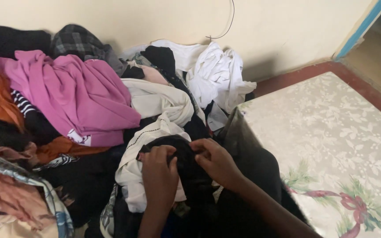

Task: Folding various articles of clothing on a padded surface.

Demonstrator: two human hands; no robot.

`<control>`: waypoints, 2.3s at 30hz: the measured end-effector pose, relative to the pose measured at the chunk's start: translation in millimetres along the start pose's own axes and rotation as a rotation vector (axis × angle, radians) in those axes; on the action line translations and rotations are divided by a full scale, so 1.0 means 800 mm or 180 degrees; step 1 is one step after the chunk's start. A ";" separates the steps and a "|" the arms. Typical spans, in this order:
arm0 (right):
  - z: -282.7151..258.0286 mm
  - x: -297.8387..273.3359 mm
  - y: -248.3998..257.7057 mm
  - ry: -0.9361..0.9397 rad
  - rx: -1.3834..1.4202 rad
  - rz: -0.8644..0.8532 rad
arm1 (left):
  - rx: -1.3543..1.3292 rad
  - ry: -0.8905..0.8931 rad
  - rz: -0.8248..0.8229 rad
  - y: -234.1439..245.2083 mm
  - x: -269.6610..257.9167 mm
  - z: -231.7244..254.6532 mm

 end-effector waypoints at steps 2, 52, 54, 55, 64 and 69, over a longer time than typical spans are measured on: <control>0.009 0.049 -0.017 0.0124 0.0156 0.0060 | 0.0031 0.0080 0.0114 -0.002 0.006 0.005; 0.230 -0.571 0.377 -0.2224 -0.1942 0.3839 | -0.3927 -0.0996 -0.1263 -0.342 -0.067 0.322; 0.268 -0.579 0.333 -0.2371 -0.1196 0.3492 | -0.2960 -0.1756 -0.1303 -0.358 -0.123 0.309; 0.273 -0.585 0.319 -0.2397 -0.1189 0.3531 | -0.2977 -0.1780 -0.1341 -0.369 -0.149 0.299; 0.288 -0.594 0.274 -0.1959 0.0073 0.4113 | -0.1566 -0.2027 -0.2077 -0.332 -0.236 0.290; 0.299 -0.587 0.269 -0.2089 -0.1186 0.4196 | -0.1453 -0.1913 -0.3035 -0.320 -0.268 0.332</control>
Point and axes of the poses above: each hand's wrist, its own x-axis towards the middle knuckle, its own y-axis out of the back of the hand, z = x × y, the point moved 1 cm from there along x, towards the middle knuckle, and after that the axes turned 2 degrees about -z, right-handed, at the moved point
